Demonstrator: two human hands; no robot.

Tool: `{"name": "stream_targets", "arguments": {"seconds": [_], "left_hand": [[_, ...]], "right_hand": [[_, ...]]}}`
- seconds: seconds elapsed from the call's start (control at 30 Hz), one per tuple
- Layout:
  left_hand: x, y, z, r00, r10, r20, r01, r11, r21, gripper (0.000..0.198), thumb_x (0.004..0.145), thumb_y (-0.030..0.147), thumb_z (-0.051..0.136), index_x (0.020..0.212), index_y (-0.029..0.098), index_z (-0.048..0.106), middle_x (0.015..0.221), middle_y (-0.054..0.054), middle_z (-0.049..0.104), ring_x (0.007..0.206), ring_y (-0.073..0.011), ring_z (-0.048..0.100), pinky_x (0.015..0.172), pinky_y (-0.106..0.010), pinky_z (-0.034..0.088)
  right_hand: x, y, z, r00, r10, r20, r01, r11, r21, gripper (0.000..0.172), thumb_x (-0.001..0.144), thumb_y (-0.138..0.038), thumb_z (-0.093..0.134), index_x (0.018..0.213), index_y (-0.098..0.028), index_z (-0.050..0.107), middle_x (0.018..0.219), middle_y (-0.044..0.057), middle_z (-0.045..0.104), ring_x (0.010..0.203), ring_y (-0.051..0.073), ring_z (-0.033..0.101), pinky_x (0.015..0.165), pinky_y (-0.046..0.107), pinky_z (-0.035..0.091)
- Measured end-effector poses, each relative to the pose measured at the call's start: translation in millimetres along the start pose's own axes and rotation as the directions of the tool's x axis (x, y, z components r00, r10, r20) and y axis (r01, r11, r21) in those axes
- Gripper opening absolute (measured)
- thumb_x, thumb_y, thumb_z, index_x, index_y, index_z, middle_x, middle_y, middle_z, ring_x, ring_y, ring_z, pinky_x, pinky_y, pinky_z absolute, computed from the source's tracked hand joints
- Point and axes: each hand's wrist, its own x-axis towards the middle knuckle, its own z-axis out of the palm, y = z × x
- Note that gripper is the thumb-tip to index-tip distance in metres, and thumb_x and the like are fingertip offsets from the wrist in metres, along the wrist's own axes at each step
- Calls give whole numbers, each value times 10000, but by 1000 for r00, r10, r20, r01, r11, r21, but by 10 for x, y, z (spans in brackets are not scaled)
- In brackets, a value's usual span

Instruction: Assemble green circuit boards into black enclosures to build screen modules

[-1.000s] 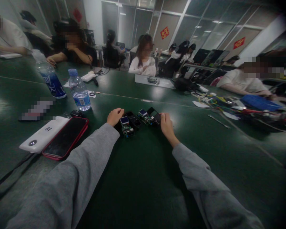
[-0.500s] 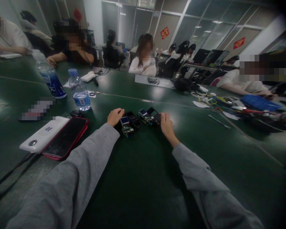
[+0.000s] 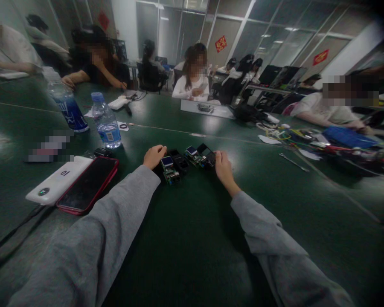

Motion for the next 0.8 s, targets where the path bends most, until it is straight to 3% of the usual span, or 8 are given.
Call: {"name": "stream_targets", "arguments": {"seconds": [0.67, 0.8], "left_hand": [[9, -21, 10, 1000, 0, 3, 0, 1000, -14, 385, 923, 463, 405, 726, 200, 605, 756, -18, 648, 704, -159, 571, 635, -278, 374], [22, -27, 13, 1000, 0, 0, 0, 1000, 0, 386, 923, 467, 403, 732, 205, 613, 743, -15, 650, 702, -161, 573, 638, -278, 374]], "right_hand": [[6, 16, -10, 1000, 14, 10, -14, 1000, 6, 531, 939, -611, 242, 1047, -204, 565, 910, 90, 643, 845, 244, 592, 775, 366, 441], [-2, 14, -10, 999, -6, 47, 6, 1000, 11, 506, 909, -631, 350, 1093, -207, 555, 963, 103, 650, 904, 268, 602, 819, 411, 459]]}}
